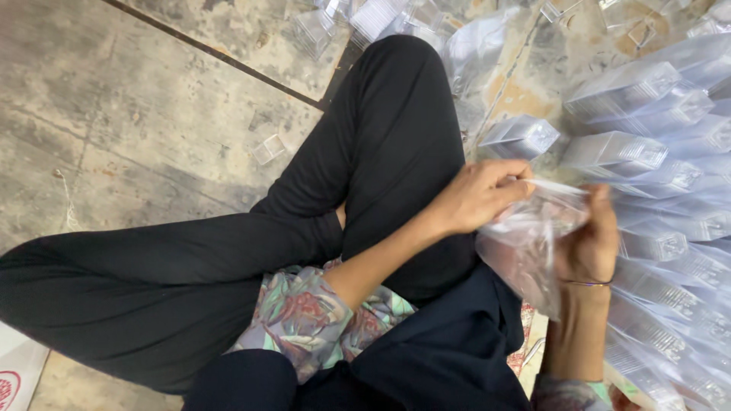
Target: The person sits on the floor and packs clear plastic cups into small plastic bags, twisting the bag openings closed. They take cups from a large pile beside them, fill bags one at a time, and set filled bags aside.
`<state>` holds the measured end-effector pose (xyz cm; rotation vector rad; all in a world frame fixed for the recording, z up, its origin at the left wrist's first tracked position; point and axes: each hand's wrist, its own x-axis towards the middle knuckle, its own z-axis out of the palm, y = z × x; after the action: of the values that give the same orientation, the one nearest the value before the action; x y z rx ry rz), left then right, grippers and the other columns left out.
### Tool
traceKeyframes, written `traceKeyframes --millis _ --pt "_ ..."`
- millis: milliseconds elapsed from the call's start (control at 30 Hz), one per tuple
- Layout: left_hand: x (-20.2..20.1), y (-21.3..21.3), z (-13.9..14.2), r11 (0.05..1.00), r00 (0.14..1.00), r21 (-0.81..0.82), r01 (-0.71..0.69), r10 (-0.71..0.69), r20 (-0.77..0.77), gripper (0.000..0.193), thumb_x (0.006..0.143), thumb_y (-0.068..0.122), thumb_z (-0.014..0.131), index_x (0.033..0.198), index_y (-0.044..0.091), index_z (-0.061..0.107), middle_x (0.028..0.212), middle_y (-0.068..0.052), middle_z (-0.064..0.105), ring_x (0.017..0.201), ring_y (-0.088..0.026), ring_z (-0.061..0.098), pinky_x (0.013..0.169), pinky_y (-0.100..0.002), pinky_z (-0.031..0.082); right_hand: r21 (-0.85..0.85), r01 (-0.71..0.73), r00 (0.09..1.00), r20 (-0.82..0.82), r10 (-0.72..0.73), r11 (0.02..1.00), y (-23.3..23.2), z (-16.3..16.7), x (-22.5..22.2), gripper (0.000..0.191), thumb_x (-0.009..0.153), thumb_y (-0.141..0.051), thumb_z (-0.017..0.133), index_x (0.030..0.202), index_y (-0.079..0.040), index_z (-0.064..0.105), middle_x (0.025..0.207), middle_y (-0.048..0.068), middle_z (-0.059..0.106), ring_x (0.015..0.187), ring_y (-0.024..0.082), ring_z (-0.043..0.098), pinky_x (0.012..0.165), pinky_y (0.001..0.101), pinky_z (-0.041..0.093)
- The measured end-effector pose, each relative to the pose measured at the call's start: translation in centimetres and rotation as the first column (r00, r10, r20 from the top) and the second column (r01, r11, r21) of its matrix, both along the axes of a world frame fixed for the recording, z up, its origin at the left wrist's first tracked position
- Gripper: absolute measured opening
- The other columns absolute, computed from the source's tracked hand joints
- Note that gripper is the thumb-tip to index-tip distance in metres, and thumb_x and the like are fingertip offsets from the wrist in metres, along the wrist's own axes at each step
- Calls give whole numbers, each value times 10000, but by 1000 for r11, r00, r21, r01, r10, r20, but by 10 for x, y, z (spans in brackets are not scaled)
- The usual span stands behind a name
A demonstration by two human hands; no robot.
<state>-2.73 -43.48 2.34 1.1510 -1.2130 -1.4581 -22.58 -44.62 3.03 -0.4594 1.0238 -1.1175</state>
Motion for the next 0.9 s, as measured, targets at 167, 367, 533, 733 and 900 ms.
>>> traceKeyframes --millis 167,367,533,733,900 --pt "-3 -34 -14 984 975 -15 -180 180 132 180 949 204 579 896 50 656 622 -66 685 481 -152 692 523 -330 542 -141 -69 997 -41 64 988 -10 -20 -4 327 1184 -384 623 1095 -70 642 985 55 650 868 180 616 781 325 532" --pt "-8 -115 -77 946 671 -86 -313 284 685 147 867 106 631 932 50 749 917 -226 733 903 -406 711 786 -493 575 -351 -158 535 -816 -218 923 -70 -129 14 263 1128 -262 635 1088 -2 624 957 141 668 841 268 617 791 385 533" --pt "-13 -156 -134 942 478 86 -324 85 874 244 735 129 677 956 112 778 1119 -166 706 1036 -388 679 837 -480 573 -19 -341 24 -1000 -11 940 -78 -193 8 218 1081 -160 644 1083 55 609 934 212 682 818 342 618 799 435 533" --pt "-11 -146 -120 958 515 -106 -265 234 824 136 843 80 629 902 67 752 1014 -217 736 965 -388 736 808 -481 608 -335 -509 570 -821 18 793 -48 -170 0 465 863 -106 770 1237 87 573 1102 262 655 957 394 621 822 457 530" --pt "-5 -71 -51 827 665 -480 -292 536 520 181 773 -16 574 944 -1 629 950 -209 684 876 -438 683 749 -504 558 -278 -570 222 -958 -181 773 -49 -175 48 335 954 -176 801 1169 30 646 1012 198 691 892 353 654 794 466 510"
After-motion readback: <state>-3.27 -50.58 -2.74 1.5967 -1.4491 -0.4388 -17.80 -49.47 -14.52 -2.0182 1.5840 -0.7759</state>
